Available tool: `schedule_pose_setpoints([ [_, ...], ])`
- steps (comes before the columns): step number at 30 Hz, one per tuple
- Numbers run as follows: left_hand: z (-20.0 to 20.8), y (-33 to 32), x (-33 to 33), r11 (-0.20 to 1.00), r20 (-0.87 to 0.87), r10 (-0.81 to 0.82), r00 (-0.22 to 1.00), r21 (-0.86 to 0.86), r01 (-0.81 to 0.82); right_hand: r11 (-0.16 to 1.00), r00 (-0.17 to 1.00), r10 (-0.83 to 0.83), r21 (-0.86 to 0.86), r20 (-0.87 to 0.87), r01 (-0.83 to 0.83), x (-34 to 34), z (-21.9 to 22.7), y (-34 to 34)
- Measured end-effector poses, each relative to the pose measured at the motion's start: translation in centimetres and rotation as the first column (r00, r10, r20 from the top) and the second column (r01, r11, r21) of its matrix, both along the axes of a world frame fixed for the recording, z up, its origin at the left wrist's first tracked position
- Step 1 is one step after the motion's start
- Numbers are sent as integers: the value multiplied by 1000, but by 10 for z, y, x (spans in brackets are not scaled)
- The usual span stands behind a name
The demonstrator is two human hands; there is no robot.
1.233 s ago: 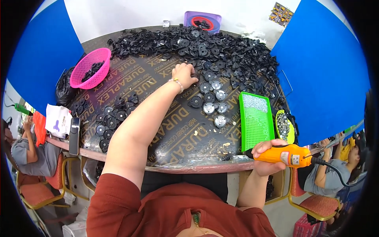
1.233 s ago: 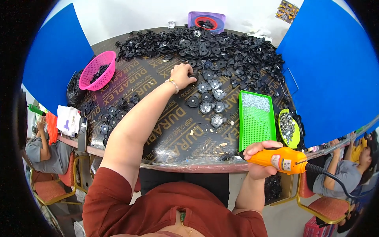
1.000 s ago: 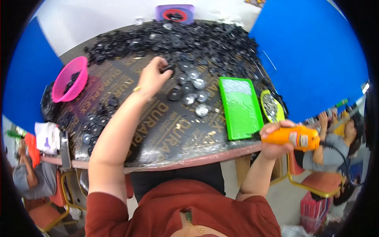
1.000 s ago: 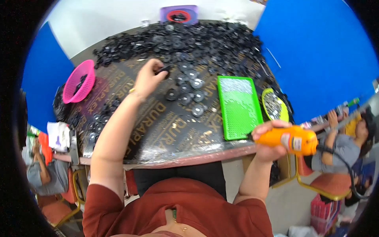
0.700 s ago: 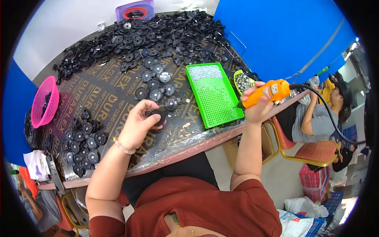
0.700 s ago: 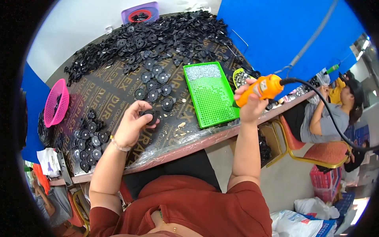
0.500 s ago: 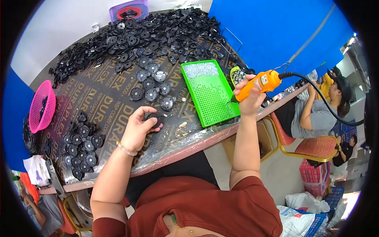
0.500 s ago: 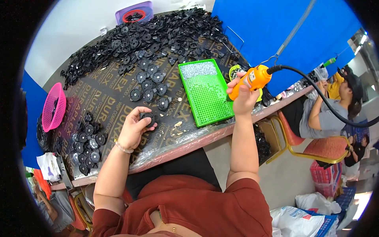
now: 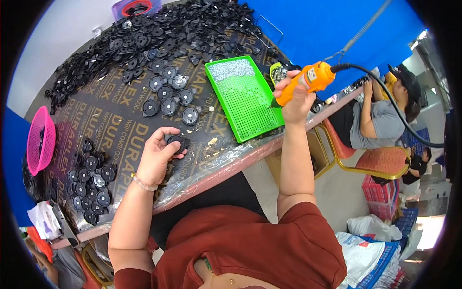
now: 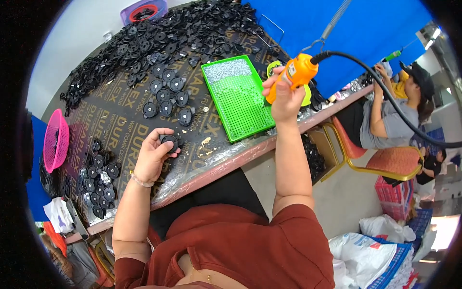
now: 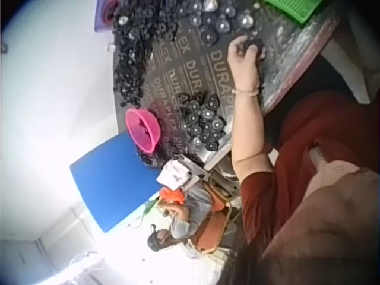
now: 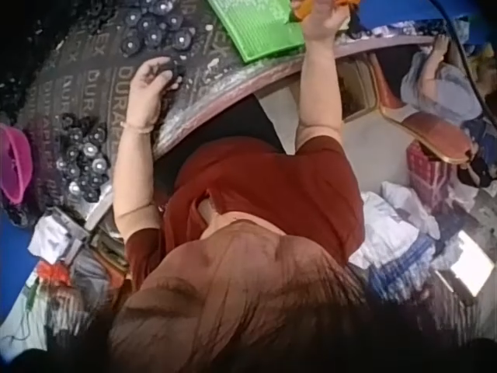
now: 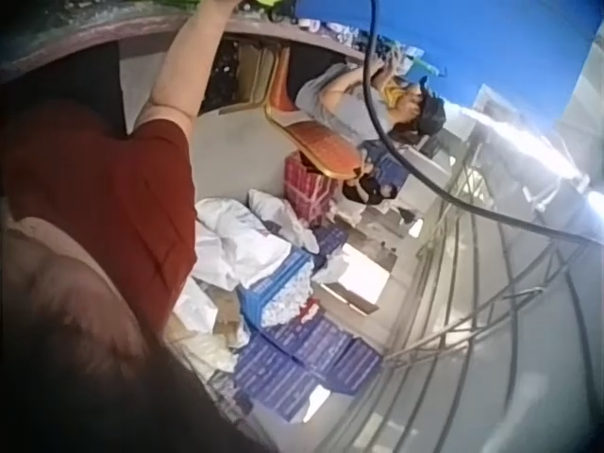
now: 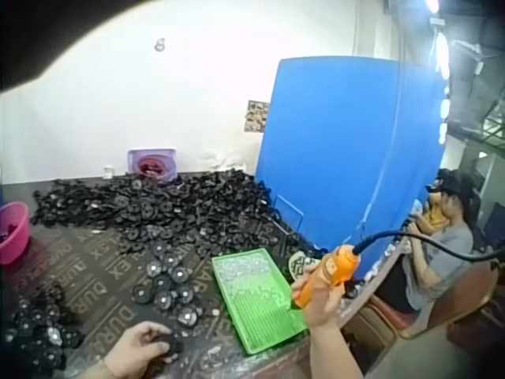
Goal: The person assembles small black plastic circular components using an electric screwdriver at a factory workbench.
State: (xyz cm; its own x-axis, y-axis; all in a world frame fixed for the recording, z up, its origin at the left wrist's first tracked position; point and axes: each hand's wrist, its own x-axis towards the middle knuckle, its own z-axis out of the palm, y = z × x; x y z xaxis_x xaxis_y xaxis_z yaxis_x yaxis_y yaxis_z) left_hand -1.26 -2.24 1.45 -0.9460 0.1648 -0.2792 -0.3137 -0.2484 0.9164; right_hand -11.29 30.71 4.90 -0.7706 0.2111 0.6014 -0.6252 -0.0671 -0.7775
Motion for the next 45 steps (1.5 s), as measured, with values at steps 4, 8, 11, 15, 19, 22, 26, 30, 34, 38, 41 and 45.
schedule_pose_setpoints([
  [4,1,4,0,1000,-17,20,1000,16,-20,999,997,7,-50,-71,-10,4,14,-2],
  [8,2,0,2,1000,13,-3,1000,-4,3,982,981,125,-122,-151,-144,23,37,-27],
  [11,1,3,3,998,19,-58,998,-21,59,943,946,307,-98,-102,-317,45,42,-65],
  [15,-2,5,1,993,25,-110,994,-35,111,816,824,563,-120,-60,-566,68,35,-114],
  [19,-3,2,1,996,23,-89,996,-3,89,750,756,651,-97,-67,-654,68,28,-143],
  [22,-6,0,-1,996,16,-91,996,3,91,668,707,705,-287,-52,-687,73,29,-153],
  [26,-4,-1,-1,997,36,-82,996,9,81,658,695,718,-287,-39,-696,73,22,-154],
  [30,-6,-2,0,993,30,-116,993,-6,116,686,721,692,-265,-51,-677,74,22,-156],
  [34,-11,1,0,993,38,-117,992,25,116,701,730,683,-282,3,-655,78,25,-155],
  [38,-8,0,-2,996,65,-82,995,51,79,602,637,765,-243,-97,-760,69,22,-160],
  [41,-15,-4,-1,996,-14,-64,998,69,65,712,713,700,-119,36,-692,70,22,-169],
  [45,-9,2,-5,994,5,-83,997,67,82,661,670,742,-165,0,-732,61,8,-165],
])
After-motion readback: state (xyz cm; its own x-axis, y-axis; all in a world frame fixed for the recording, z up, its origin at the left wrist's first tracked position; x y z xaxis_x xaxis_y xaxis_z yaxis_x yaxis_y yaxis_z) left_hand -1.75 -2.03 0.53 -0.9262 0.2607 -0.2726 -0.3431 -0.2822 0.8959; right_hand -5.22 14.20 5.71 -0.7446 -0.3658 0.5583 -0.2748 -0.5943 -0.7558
